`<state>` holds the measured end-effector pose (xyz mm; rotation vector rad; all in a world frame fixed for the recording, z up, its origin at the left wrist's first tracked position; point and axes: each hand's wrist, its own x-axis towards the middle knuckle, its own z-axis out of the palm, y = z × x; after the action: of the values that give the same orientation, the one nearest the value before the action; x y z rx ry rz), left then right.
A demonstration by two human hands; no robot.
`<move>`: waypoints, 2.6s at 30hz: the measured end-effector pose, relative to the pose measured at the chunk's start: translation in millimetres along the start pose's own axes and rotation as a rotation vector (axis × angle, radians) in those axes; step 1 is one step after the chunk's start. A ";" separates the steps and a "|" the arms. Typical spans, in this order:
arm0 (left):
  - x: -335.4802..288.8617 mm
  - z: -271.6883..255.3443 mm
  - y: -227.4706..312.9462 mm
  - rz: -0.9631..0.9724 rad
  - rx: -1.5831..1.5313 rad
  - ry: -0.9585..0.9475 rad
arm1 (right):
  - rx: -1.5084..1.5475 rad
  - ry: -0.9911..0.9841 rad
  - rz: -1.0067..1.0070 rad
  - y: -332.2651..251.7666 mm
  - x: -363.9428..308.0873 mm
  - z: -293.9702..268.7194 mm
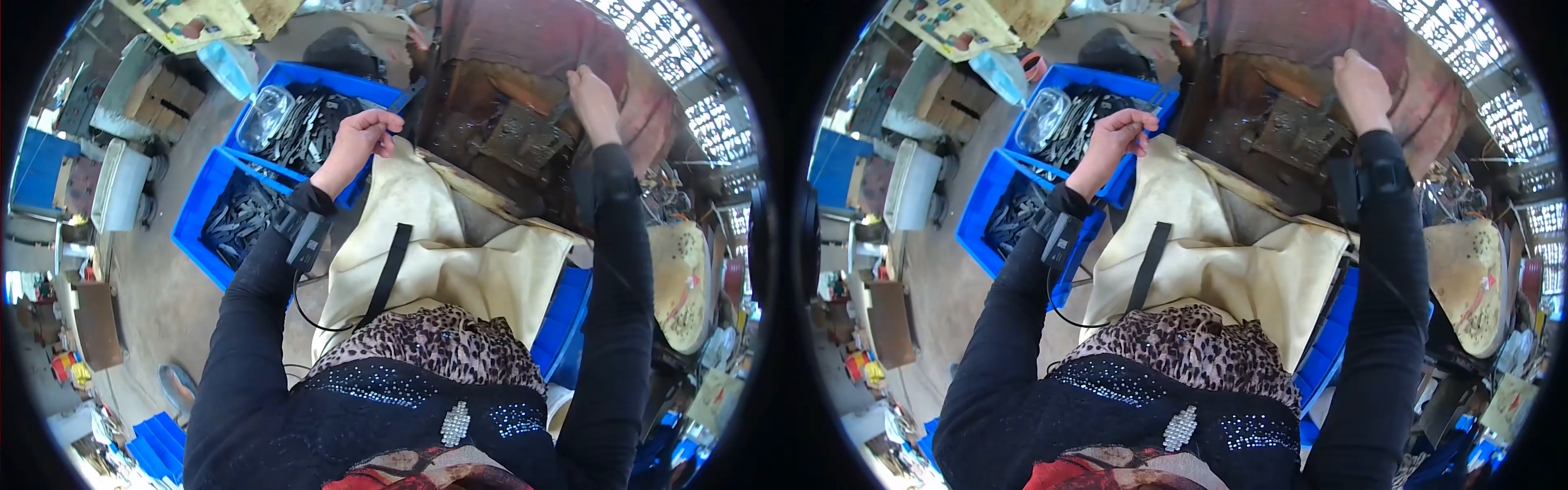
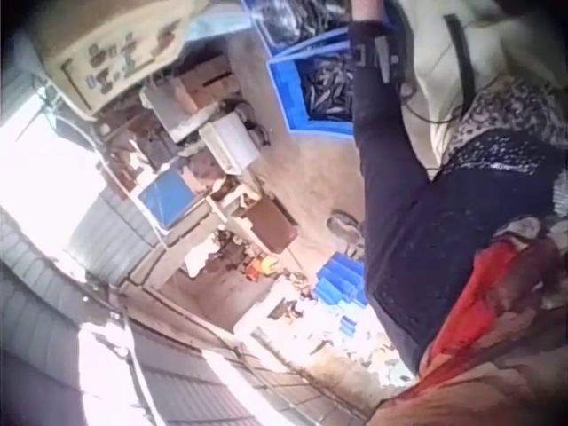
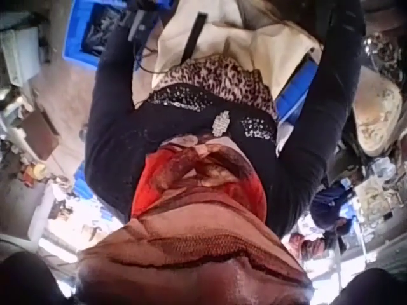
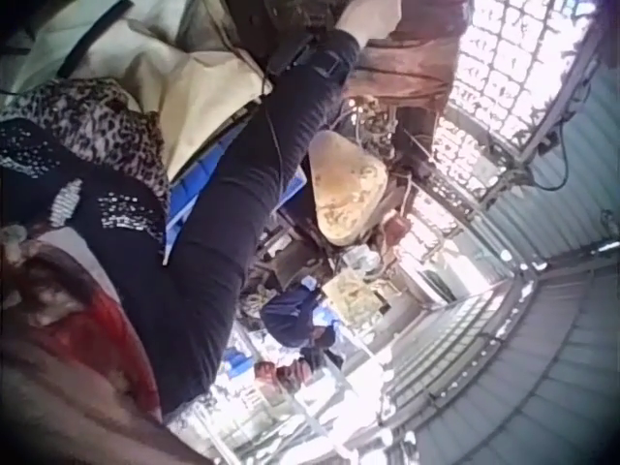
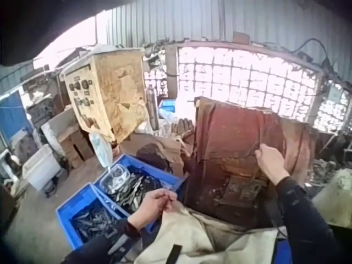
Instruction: The person picks up metal pieces from a blue bin, holds them against a rotating grinding wheel, and dips them into a bucket of liquid. The person then places the finished pieces into a separate blue bin.
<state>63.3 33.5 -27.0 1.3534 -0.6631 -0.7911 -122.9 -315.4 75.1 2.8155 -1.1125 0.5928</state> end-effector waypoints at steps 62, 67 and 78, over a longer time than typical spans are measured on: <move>132.8 152.1 -92.5 0.177 0.619 -0.258 | 0.846 -0.328 0.136 -36.2 -284.0 -21.2; 148.4 156.9 -118.3 0.156 0.676 -0.418 | 0.659 -0.281 -0.043 -39.3 -281.2 -20.9; 143.3 155.6 -92.6 0.359 1.088 -0.586 | 0.507 -0.206 -0.079 -39.2 -283.2 -17.4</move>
<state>11.6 -177.3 -105.9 1.8652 -1.9314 -0.5141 -291.1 -100.0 -10.4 3.4032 -0.9850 0.6717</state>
